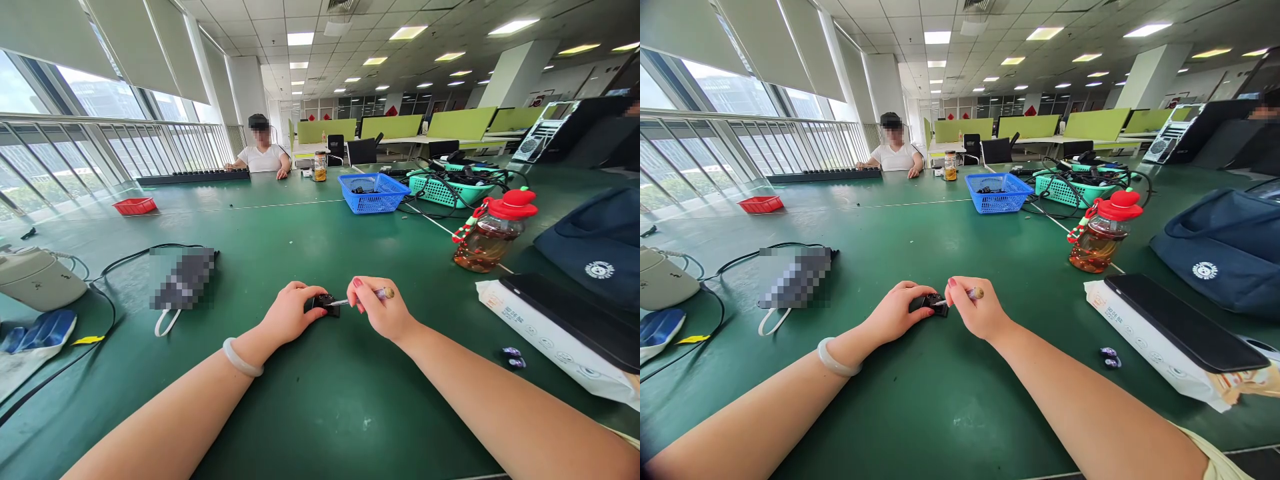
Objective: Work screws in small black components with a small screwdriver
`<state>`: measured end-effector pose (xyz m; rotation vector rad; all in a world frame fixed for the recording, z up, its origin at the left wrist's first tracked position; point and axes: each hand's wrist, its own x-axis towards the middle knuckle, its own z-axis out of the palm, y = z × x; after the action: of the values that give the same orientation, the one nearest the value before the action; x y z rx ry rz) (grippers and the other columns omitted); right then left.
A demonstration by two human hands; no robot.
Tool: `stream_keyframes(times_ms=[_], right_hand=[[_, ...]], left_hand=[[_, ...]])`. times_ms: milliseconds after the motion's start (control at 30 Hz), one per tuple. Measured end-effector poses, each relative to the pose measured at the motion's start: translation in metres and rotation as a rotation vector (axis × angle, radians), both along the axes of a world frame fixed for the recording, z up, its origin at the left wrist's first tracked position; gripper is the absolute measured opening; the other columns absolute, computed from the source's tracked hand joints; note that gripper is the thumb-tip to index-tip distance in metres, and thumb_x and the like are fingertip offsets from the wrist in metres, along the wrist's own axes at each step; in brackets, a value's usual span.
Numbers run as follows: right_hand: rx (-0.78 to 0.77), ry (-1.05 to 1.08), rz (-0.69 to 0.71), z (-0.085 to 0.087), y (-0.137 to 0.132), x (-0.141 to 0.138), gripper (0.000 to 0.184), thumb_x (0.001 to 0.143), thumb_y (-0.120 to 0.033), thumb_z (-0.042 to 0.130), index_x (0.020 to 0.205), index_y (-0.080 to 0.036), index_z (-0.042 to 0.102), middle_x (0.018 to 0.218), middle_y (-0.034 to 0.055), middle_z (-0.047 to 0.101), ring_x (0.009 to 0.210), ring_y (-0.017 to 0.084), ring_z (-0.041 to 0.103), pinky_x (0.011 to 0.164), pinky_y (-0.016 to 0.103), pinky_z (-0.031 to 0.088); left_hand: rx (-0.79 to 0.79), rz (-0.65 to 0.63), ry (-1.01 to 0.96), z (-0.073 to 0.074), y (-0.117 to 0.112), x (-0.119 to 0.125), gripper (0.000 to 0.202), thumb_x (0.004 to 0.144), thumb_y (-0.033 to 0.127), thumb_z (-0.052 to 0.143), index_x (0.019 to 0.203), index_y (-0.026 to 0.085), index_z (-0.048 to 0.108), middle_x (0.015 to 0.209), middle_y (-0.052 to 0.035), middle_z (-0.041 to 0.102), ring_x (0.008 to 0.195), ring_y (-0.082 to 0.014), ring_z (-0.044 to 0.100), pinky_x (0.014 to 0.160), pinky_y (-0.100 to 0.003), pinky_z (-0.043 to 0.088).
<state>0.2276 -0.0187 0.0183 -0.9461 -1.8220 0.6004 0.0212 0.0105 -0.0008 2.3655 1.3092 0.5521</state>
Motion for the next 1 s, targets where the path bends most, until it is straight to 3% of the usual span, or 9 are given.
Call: stream_keyframes(times_ms=[233,500,1000], right_hand=[[0.364,-0.293,0.2,0.0048,-0.0088,-0.004,0.031,0.09,-0.023,0.04,0.059,-0.021,0.044,0.052,-0.0032,0.045,0.047,0.01,0.034,0.049,0.025,0.029],[0.036,-0.031,-0.008,0.0049,-0.0021,0.0039,0.045,0.097,-0.033,0.033,0.056,-0.02,0.048,0.048,-0.0031,0.041,0.046,0.011,0.039,0.049,0.026,0.032],[0.039,-0.041,0.001,0.0037,-0.0023,0.0028,0.046,0.096,-0.038,0.035,0.056,-0.02,0.048,0.048,-0.0032,0.041,0.046,0.011,0.038,0.05,0.026,0.032]], left_hand=[[0.017,0.013,0.002,-0.0032,0.0007,0.0006,0.031,0.085,0.035,0.063,0.115,0.03,0.066,0.11,-0.0023,0.07,0.114,-0.0245,0.053,0.101,-0.04,0.046],[-0.012,0.0,0.006,0.002,-0.0011,0.0014,0.03,0.086,0.036,0.061,0.115,0.03,0.066,0.11,-0.0031,0.07,0.114,-0.0256,0.053,0.102,-0.042,0.046],[-0.005,0.005,0.001,-0.0008,0.0,-0.0002,0.031,0.086,0.035,0.062,0.116,0.031,0.066,0.11,-0.0025,0.07,0.115,-0.0254,0.053,0.102,-0.042,0.046]])
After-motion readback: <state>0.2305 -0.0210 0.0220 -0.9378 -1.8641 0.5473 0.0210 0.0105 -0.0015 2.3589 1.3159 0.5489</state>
